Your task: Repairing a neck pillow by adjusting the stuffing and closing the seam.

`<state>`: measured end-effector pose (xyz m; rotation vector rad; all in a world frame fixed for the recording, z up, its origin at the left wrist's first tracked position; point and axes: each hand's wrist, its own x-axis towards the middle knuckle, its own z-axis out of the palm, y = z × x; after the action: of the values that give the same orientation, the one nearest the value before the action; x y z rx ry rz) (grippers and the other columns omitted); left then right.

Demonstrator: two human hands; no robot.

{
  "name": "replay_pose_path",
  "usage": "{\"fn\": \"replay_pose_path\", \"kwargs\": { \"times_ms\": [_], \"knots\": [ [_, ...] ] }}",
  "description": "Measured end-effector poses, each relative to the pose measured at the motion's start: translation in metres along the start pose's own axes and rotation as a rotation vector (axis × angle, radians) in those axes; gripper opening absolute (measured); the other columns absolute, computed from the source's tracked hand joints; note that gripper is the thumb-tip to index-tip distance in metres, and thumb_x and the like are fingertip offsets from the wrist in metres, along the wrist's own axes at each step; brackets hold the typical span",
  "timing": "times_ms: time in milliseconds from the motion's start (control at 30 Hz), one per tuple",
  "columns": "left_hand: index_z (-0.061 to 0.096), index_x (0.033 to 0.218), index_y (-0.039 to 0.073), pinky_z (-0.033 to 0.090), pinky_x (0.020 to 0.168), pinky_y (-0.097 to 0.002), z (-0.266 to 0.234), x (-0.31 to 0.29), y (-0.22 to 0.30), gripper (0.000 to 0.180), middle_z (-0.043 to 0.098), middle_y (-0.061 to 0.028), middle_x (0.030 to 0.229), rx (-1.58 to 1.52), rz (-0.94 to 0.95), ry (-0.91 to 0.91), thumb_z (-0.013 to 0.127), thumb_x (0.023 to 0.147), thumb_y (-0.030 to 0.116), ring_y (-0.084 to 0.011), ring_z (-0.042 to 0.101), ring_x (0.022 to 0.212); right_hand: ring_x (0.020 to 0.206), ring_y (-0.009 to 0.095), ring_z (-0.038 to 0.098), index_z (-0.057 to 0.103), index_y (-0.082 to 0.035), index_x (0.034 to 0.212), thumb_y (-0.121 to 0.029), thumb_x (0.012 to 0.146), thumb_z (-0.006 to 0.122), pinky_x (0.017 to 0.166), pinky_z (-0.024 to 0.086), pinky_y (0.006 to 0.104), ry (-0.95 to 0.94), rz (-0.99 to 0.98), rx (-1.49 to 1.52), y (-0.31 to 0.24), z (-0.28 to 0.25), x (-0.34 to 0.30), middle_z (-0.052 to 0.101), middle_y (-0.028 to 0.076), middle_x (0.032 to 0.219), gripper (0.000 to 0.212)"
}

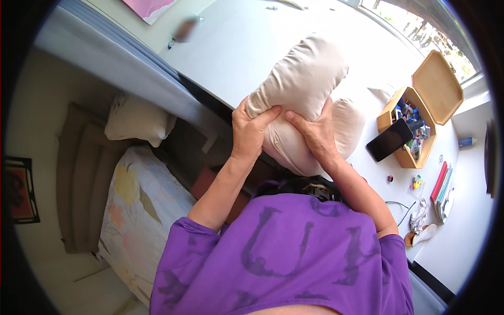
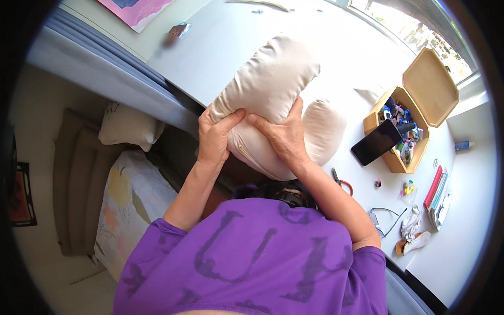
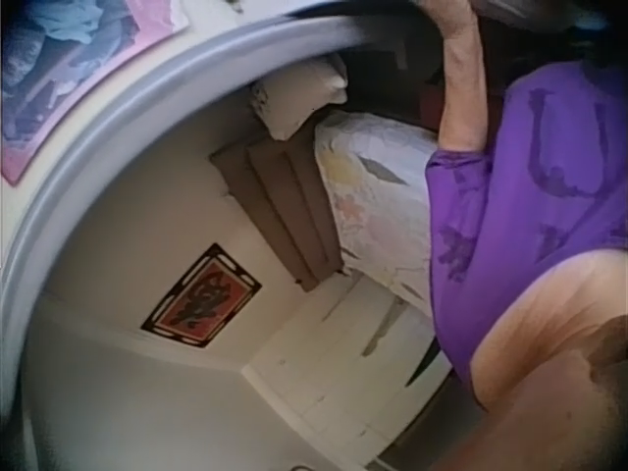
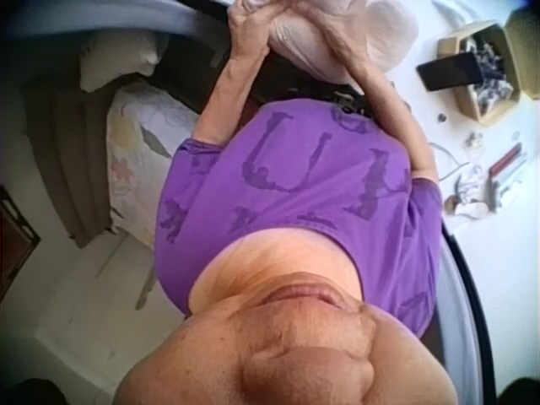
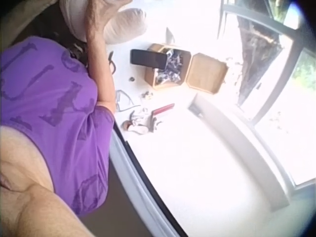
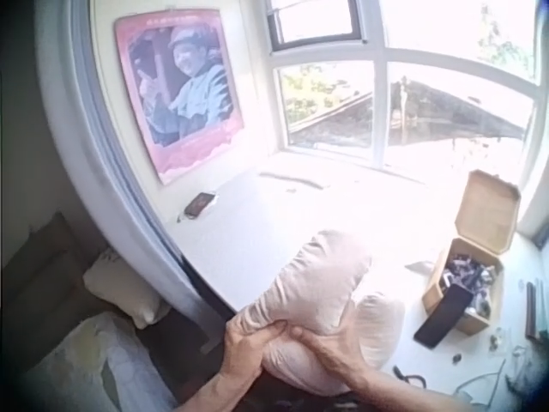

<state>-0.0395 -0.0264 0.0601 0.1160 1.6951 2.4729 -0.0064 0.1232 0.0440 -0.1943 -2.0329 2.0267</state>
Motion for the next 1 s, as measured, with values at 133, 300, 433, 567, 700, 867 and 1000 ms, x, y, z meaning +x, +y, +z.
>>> {"fn": "replay_pose_path", "kwargs": {
  "times_ms": [133, 300, 433, 567, 700, 867, 1000],
  "knots": [
    [0.061, 0.115, -0.004, 0.052, 0.088, -0.0296, -0.018, 0.005, 0.006, 0.031, 0.069, -0.0109, 0.106, -0.092, -0.09, -0.064, 0.068, 0.084, -0.002, -0.0171, 0.066, 0.095, 0.128, 0.03, 0.046, 0.018, 0.006, 0.145, -0.036, 0.079, 0.079, 0.107, 0.038, 0.0371, -0.198, 0.087, 0.154, 0.007, -0.016, 0.01, 0.044, 0.024, 0.137, 0.1],
    [0.056, 0.122, -0.004, 0.049, 0.094, -0.0298, -0.031, 0.005, 0.003, 0.041, 0.066, -0.0107, 0.111, -0.094, -0.191, -0.186, 0.07, 0.085, 0.002, -0.0174, 0.063, 0.103, 0.124, 0.024, 0.05, 0.029, 0.001, 0.145, -0.024, 0.081, 0.078, 0.105, 0.041, 0.0349, -0.276, 0.274, 0.543, 0.002, -0.01, 0.026, 0.049, 0.016, 0.135, 0.084],
    [0.048, 0.129, -0.005, 0.046, 0.099, -0.0307, -0.037, 0.012, 0.012, 0.063, 0.063, -0.011, 0.115, 0.021, -0.166, -0.327, 0.081, 0.079, 0.016, -0.0185, 0.061, 0.107, 0.116, 0.022, 0.056, 0.041, 0.0, 0.138, -0.016, 0.082, 0.075, 0.098, 0.046, 0.034, -0.152, 0.257, 0.374, -0.003, -0.004, 0.027, 0.06, 0.012, 0.123, 0.068],
    [0.049, 0.129, -0.003, 0.048, 0.096, -0.0313, -0.026, 0.033, 0.027, 0.067, 0.063, -0.0108, 0.117, 0.282, -0.228, -0.311, 0.084, 0.074, 0.013, -0.018, 0.061, 0.106, 0.122, 0.024, 0.053, 0.037, 0.001, 0.14, -0.022, 0.079, 0.081, 0.103, 0.043, 0.0355, -0.157, 0.059, 0.215, 0.004, 0.003, 0.023, 0.056, 0.016, 0.129, 0.079],
    [0.055, 0.12, -0.002, 0.051, 0.093, -0.0321, -0.03, 0.026, 0.017, 0.054, 0.065, -0.0099, 0.109, 0.229, -0.161, -0.259, 0.082, 0.073, 0.004, -0.018, 0.063, 0.101, 0.124, 0.027, 0.051, 0.035, 0.003, 0.143, -0.029, 0.075, 0.085, 0.104, 0.041, 0.0375, -0.256, -0.025, 0.15, -0.009, -0.004, 0.027, 0.05, 0.019, 0.135, 0.09],
    [0.056, 0.118, -0.002, 0.051, 0.092, -0.0312, -0.019, 0.022, 0.013, 0.053, 0.066, -0.0084, 0.107, 0.241, -0.15, -0.254, 0.082, 0.073, 0.005, -0.0167, 0.063, 0.099, 0.117, 0.022, 0.056, 0.05, 0.002, 0.133, -0.026, 0.082, 0.078, 0.099, 0.045, 0.0354, -0.222, 0.126, 0.248, -0.023, -0.011, 0.044, 0.059, 0.014, 0.126, 0.065],
    [0.051, 0.125, -0.001, 0.047, 0.097, -0.0323, -0.024, 0.024, 0.011, 0.064, 0.062, -0.0097, 0.116, 0.302, -0.18, -0.312, 0.085, 0.072, 0.01, -0.0174, 0.059, 0.109, 0.11, 0.02, 0.06, 0.057, 0.001, 0.127, -0.029, 0.085, 0.075, 0.096, 0.047, 0.0349, -0.136, 0.054, 0.192, -0.012, -0.008, 0.048, 0.064, 0.012, 0.119, 0.054]
  ]
}}
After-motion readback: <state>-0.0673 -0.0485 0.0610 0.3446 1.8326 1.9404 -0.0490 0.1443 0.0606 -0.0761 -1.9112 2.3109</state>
